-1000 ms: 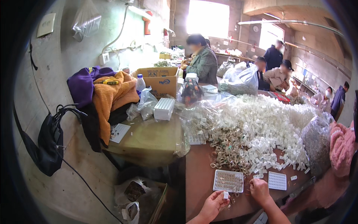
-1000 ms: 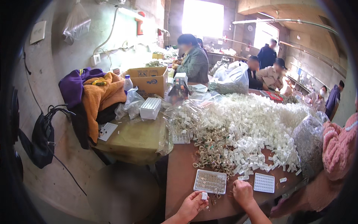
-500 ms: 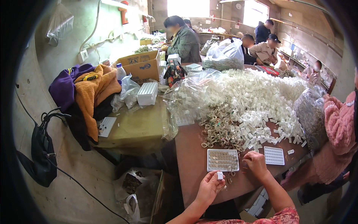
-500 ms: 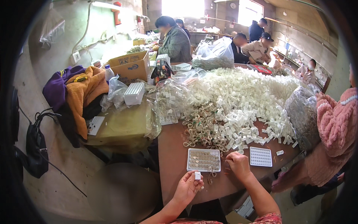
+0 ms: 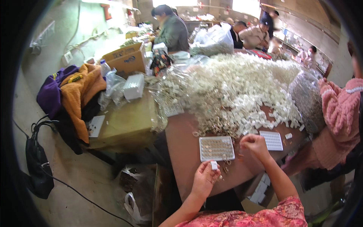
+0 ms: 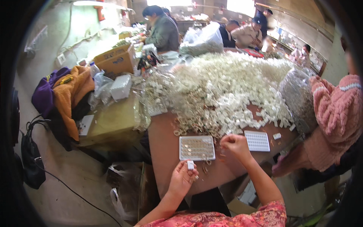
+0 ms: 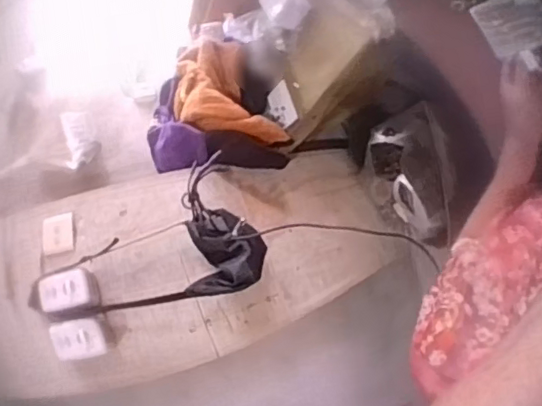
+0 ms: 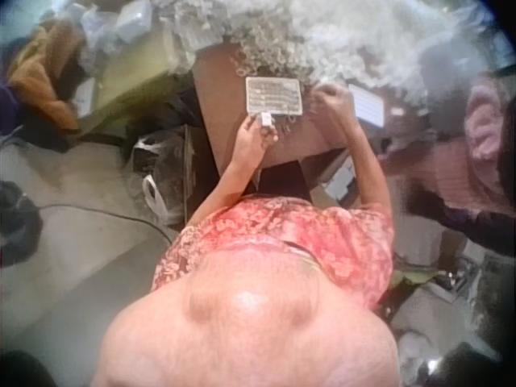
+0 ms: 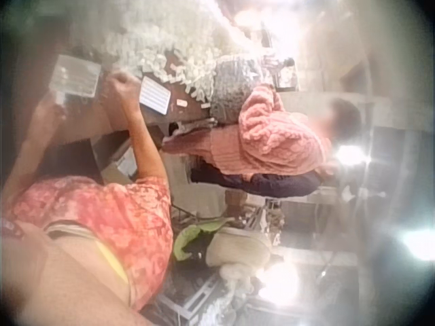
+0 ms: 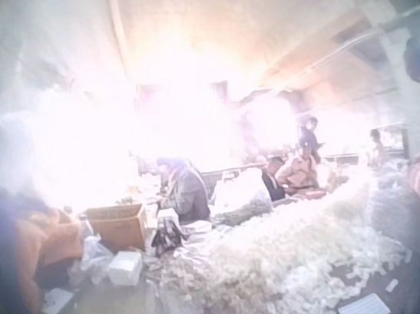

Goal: The person repeatedly picks small white plastic housings and thin wires from a large pile on the table, inserts the wires into the housings, and places the assembled units into a white tray. The person works continuously at a shared table with other workers in a workshop setting.

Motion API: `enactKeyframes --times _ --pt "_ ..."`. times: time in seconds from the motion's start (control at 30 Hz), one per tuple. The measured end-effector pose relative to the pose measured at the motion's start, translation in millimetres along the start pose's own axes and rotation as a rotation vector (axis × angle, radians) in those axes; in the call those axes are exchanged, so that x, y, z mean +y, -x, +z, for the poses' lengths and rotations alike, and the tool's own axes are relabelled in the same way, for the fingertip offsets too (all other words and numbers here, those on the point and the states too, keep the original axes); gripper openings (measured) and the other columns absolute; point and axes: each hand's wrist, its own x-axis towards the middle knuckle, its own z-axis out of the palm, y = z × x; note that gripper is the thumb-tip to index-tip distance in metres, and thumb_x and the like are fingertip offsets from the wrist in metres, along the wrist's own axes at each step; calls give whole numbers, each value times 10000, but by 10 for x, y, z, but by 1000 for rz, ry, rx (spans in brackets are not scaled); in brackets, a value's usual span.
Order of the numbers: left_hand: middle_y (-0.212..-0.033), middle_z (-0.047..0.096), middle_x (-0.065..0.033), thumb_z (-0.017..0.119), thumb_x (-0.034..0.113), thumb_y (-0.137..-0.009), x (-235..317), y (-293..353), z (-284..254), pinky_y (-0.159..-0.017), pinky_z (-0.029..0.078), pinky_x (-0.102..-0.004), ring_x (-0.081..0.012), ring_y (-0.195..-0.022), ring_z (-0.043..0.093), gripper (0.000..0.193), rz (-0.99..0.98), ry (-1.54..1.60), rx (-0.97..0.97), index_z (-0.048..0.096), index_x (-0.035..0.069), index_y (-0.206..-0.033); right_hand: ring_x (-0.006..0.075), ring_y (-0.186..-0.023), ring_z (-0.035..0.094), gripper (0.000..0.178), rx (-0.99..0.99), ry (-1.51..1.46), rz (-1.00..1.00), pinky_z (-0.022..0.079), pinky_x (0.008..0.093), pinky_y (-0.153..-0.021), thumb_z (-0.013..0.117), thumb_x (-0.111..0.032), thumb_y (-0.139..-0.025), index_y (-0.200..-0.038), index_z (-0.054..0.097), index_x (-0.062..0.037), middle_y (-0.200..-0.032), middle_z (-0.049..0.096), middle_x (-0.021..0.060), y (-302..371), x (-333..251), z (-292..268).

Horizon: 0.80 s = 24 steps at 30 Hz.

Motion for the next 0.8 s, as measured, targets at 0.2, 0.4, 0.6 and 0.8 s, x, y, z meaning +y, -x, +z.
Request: enactKeyframes --times 0.2,0.4,0.6,0.8 --pt "-958 617 -118 532 205 -978 -15 -15 23 -750 543 -302 -175 -801 618 214 38 3 20 520 48 -1123 149 -750 647 125 -139 -454 226 546 269 -705 673 -94 -864 -939 638 0 -860 665 82 20 -207 -25" --pt "-958 612 -106 540 205 -976 1 13 43 -777 526 -322 -163 -809 604 245 66 -14 3 509 43 -1156 169 -766 670 129 -201 -816 343 576 278 -714 667 -40 -863 -982 651 7 -866 679 97 82 -305 43" --pt "-954 614 -108 535 211 -978 9 9 62 -773 537 -326 -159 -797 613 246 54 -29 26 514 38 -1153 121 -680 602 127 -282 -867 369 490 244 -591 657 -138 -896 -933 622 -21 -811 638 54 98 -291 32" --pt "-963 617 -120 523 169 -982 15 21 70 -742 529 -313 -160 -775 608 235 40 -1 34 514 34 -1174 132 -708 626 137 -351 -878 390 518 258 -661 631 -152 -913 -936 611 -19 -818 641 56 106 -286 83"
